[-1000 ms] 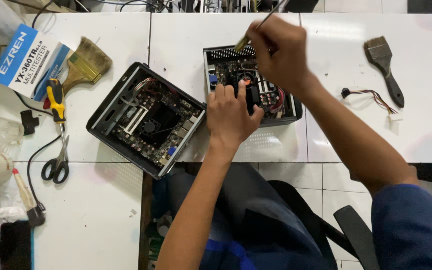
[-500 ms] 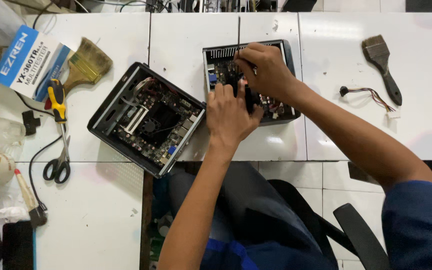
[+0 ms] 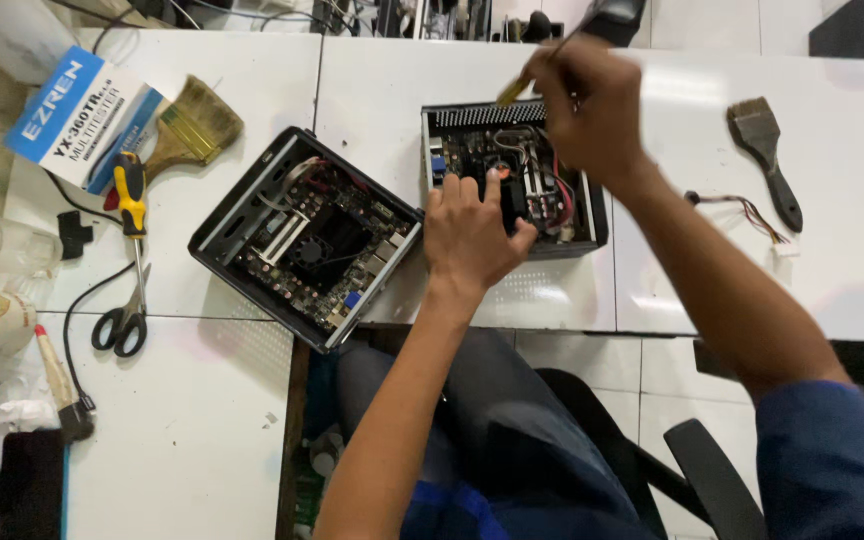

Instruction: The person works on two open computer cases on a white table, using a screwdriver to tighten screws on the motherboard and power supply area. The person also handles internal wires and components while seated.

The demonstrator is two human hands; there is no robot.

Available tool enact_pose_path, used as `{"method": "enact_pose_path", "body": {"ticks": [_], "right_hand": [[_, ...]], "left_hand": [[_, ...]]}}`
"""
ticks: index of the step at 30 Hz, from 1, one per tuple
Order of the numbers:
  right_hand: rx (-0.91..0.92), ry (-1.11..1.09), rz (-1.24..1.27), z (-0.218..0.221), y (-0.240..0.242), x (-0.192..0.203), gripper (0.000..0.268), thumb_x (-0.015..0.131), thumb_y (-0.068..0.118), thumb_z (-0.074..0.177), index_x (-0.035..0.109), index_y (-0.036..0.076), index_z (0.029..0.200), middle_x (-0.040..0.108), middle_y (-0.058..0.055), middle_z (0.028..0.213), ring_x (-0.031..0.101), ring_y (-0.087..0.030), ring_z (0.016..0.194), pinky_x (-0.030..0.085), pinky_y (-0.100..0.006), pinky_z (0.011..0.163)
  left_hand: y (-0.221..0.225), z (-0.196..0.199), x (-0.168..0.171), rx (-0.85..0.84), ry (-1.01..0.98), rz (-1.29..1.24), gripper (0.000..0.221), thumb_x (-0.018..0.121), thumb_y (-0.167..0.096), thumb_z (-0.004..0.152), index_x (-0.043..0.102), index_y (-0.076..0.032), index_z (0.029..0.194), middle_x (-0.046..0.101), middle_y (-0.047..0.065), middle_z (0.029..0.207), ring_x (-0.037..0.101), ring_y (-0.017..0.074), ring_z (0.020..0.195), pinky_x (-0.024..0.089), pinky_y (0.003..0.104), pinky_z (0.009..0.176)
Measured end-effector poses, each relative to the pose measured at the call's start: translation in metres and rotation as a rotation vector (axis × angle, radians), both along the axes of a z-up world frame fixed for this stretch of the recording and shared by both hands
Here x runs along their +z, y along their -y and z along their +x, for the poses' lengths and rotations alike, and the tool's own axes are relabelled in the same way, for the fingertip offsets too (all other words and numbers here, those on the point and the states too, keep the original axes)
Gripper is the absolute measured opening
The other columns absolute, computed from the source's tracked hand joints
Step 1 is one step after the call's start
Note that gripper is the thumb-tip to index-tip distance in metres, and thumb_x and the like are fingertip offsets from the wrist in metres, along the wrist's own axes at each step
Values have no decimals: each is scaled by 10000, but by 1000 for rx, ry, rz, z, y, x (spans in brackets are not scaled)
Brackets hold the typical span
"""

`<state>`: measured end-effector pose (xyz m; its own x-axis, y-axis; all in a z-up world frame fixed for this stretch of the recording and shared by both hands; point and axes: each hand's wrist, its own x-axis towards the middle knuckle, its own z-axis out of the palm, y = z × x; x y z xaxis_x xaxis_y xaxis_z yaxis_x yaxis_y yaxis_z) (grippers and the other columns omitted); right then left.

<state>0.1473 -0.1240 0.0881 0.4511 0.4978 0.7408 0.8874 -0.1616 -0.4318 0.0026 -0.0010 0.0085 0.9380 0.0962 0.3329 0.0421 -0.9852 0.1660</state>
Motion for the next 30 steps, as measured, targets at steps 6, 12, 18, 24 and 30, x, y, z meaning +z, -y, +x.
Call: {"method": "enact_pose_path", "body": {"ticks": [6,12,18,24,30], "right_hand": [[-127,-95,-30,-6,48,79,210,741,-173,1279,713,-112,1080,632,-134,866,510,-175,770,402,-349,683],[-579,-380,-648,15,127,-32,289,637,190,1152,772,0,981,697,-115,774,566,-228,654,443,-406,607],[-723,-743,-976,-7,140,-72,314,649,352,1078,809,83,1096,785,-161,908,649,-268,704,477,-410,541],[-539,-625,-961,-34,116,-28,341,718,265,1043,817,-49,1131,815,-303,1014,768,-530,1012,622,-606,858],[-530,-457,-823,8,110,-76,243,712,285,1092,827,76,1136,801,-125,868,791,-383,843,643,-489,748]], "left_hand": [[-2,-5,-2,-17,67,1,730,580,-527,832,739,-57,1366,666,116,900,572,318,915,472,480,812],[-4,-17,4,-74,270,-2,540,683,-426,900,755,-132,1347,662,101,1000,604,313,974,543,470,761],[-11,-33,6,-195,385,-255,398,729,-256,947,764,-119,1319,615,113,1144,561,300,1134,554,449,885],[-74,-81,40,256,122,-179,499,649,-327,1008,678,-122,1462,606,204,1307,533,395,1318,508,506,1018],[-94,-108,14,391,-62,-131,622,478,-565,1081,698,-114,1449,470,259,1568,406,513,1474,380,611,1134]]}}
